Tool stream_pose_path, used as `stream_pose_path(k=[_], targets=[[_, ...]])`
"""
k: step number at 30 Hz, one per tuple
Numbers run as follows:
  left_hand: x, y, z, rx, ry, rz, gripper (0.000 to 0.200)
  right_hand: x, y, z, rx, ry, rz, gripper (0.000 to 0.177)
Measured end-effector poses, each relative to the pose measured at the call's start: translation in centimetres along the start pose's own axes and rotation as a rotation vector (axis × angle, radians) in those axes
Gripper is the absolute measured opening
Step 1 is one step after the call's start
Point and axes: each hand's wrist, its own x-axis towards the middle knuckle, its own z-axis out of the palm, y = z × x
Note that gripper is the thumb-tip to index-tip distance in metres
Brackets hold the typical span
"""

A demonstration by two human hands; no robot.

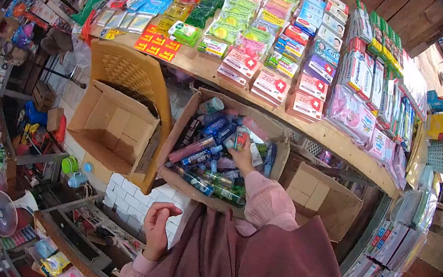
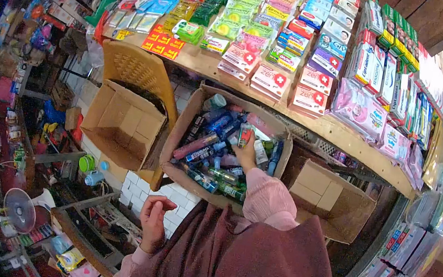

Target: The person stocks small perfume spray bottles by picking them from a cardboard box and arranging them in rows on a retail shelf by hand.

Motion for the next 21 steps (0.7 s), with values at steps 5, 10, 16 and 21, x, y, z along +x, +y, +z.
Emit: stream_pose_path(k=[5, 10, 16, 21], targets=[[0.8, -0.4, 0.5, -0.021, -0.029, -0.050, 0.018, -1.7, -2.8, -1.8, -0.260, 0.063, -0.002, 0.044], [0.9, -0.6, 0.9, -0.002, -0.073, -0.050, 0.017, 1.0, -5.9, -4.4, -0.543, 0.434, -0.287, 0.030], [-0.4, -0.3, 0.8, 0.013, -0.024, -0.053, 0.017, 2.2, -3.5, -4.1, -0.900, 0.404, -0.294, 0.049], [-2.0, -1.1, -0.2, -0.026, 0.044, -0.061, 0.017, 2.4, -3.0, -5.0, -1.133, 0.263, -0.286, 0.044]])
